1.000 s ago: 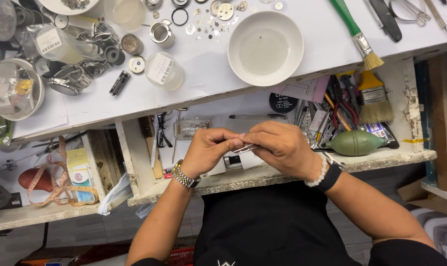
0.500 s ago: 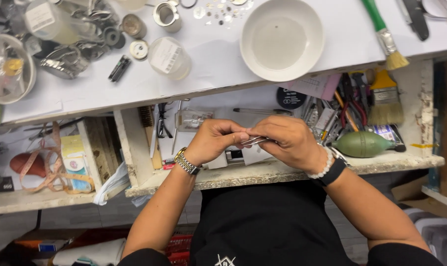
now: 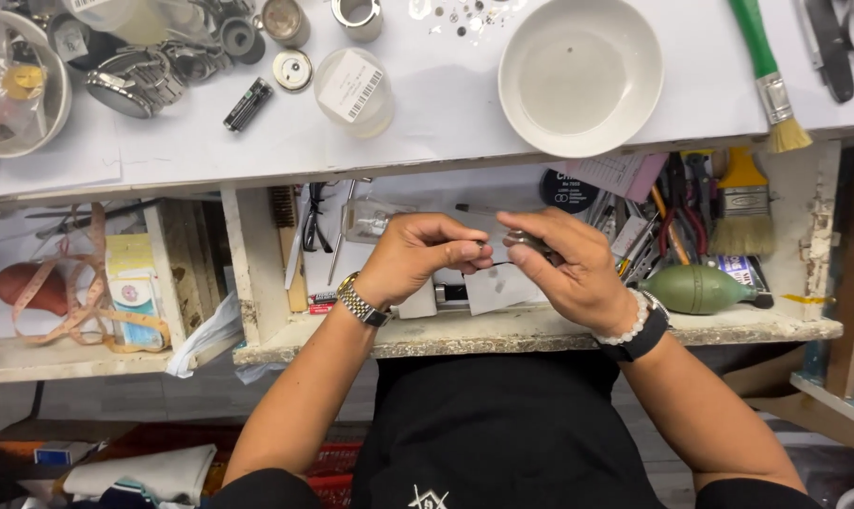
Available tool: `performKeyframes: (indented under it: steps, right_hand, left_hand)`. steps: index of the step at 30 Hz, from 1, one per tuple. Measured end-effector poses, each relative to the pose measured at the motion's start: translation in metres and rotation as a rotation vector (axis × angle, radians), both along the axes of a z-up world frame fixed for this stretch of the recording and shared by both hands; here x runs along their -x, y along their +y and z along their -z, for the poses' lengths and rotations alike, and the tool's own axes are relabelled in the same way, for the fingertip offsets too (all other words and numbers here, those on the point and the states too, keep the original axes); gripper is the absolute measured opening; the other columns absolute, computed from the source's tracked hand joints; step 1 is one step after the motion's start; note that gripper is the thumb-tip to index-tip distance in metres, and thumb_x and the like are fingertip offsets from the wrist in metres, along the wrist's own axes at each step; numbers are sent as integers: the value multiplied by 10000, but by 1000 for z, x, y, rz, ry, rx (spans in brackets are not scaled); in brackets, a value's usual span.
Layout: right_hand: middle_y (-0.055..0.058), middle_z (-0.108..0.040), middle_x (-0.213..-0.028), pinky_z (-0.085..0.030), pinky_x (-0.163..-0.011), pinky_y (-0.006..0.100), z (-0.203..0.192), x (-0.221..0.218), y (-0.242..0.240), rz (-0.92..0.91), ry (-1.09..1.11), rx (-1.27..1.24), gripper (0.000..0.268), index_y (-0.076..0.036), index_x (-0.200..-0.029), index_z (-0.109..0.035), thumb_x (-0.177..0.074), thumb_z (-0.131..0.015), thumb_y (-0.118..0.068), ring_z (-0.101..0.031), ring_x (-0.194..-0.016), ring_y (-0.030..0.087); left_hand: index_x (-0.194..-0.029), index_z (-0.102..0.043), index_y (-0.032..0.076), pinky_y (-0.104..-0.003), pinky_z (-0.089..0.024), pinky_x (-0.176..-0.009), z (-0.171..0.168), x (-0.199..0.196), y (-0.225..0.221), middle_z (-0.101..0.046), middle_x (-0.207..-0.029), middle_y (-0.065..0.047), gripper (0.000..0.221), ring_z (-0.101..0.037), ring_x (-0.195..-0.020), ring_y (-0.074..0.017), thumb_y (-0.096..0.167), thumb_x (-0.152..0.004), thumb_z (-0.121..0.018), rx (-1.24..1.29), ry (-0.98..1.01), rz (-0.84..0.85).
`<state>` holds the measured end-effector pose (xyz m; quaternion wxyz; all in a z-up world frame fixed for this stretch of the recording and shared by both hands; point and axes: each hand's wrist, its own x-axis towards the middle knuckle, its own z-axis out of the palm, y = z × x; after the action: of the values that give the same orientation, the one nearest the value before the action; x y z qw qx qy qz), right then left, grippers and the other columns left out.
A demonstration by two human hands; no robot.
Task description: Cleaning and manipulating small watch components using tweezers and a brush at a repair bench.
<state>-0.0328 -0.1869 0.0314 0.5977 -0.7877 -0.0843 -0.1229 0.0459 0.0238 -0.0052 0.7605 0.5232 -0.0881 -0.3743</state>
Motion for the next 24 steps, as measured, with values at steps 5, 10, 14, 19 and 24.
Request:
performKeyframes:
  steps: [5, 10, 14, 19, 24]
  right_hand:
    - [129, -730, -871, -531, -568, 365, -4, -1, 1, 45, -89, 228, 246, -19, -1193, -760, -956, -703, -54, -668, -646, 275]
    - [115, -728, -845, -556, -592, 390, 1, 1, 1, 68, -190, 438, 166, -44, -1108, -772, -962, -721, -106, -698, -690, 312]
    - [105, -717, -847, -566, -613, 410, 0, 3, -1, 105, -199, 494, 179, -58, -1127, -768, -983, -697, -137, -698, -728, 311]
    - [84, -713, -842, -564, -603, 392, 1, 4, -4, 118, -199, 525, 203, -71, -1148, -769, -972, -701, -146, -690, -721, 279]
    - [81, -708, -837, -560, -598, 396, 3, 5, -4, 136, -211, 591, 208, -75, -1153, -767, -969, -699, -145, -687, -717, 271]
  left_hand:
    - [-1072, -747, -70, -338, -682, -724, -5, -3, 4, -771, -903, -250, 243, -779, -836, -273, -9, -846, -810, -19, -60, -57]
    - [-1063, -763, -48, -311, -677, -714, -3, -4, 3, -778, -874, -217, 257, -776, -789, -219, 7, -823, -837, -62, -141, -69]
    - [-1053, -771, -41, -318, -674, -721, -6, -5, 2, -779, -869, -227, 261, -775, -782, -223, 12, -810, -849, -104, -171, -64]
    - [-1047, -773, -37, -308, -667, -737, -2, -3, 1, -782, -889, -206, 266, -765, -788, -199, -2, -796, -854, -126, -158, -77]
    - [-1039, -776, -36, -311, -668, -741, 1, -3, 0, -781, -898, -206, 265, -764, -798, -200, -7, -789, -858, -139, -167, -84]
